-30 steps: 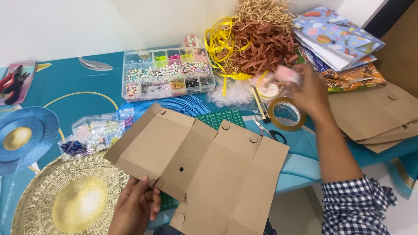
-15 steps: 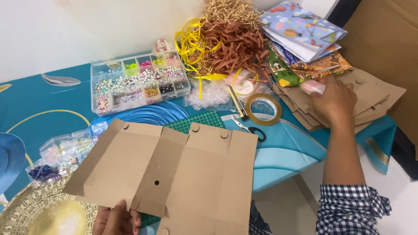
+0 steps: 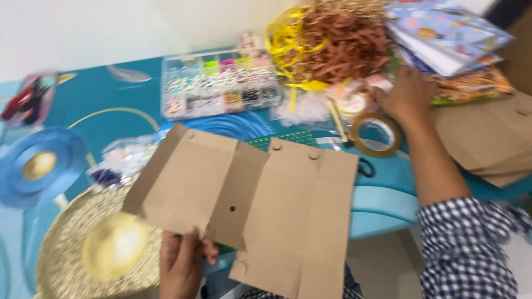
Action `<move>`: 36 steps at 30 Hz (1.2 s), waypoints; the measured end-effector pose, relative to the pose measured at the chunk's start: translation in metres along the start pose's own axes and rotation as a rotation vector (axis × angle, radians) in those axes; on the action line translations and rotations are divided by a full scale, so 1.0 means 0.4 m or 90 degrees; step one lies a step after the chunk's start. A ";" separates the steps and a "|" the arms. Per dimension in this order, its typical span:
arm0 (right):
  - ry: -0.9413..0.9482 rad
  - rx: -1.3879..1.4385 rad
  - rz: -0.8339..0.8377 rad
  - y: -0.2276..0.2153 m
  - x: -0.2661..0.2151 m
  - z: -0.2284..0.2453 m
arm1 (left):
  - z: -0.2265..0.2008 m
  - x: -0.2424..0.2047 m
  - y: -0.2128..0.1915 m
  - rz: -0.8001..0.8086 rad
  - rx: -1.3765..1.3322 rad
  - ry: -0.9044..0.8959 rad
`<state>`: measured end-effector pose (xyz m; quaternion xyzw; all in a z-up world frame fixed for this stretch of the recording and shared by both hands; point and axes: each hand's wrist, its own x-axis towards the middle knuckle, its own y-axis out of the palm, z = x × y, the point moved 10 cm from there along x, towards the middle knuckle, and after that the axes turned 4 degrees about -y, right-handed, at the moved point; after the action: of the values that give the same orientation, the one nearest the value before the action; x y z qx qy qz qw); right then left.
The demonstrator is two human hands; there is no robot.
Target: Folding a small piece of blue fabric into a decorative shape and then assembling a cardboard gift box from a flat template.
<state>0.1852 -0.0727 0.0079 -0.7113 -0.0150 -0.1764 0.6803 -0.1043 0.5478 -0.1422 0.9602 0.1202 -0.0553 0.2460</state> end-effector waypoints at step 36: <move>-0.643 0.359 0.013 -0.258 -0.966 0.500 | -0.252 -0.013 0.170 -0.090 0.536 0.005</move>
<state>-0.1580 0.2140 -0.0003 -0.4983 -0.3772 0.2024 0.7539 -0.0872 0.5377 -0.0222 0.9663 0.1537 -0.1130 -0.1727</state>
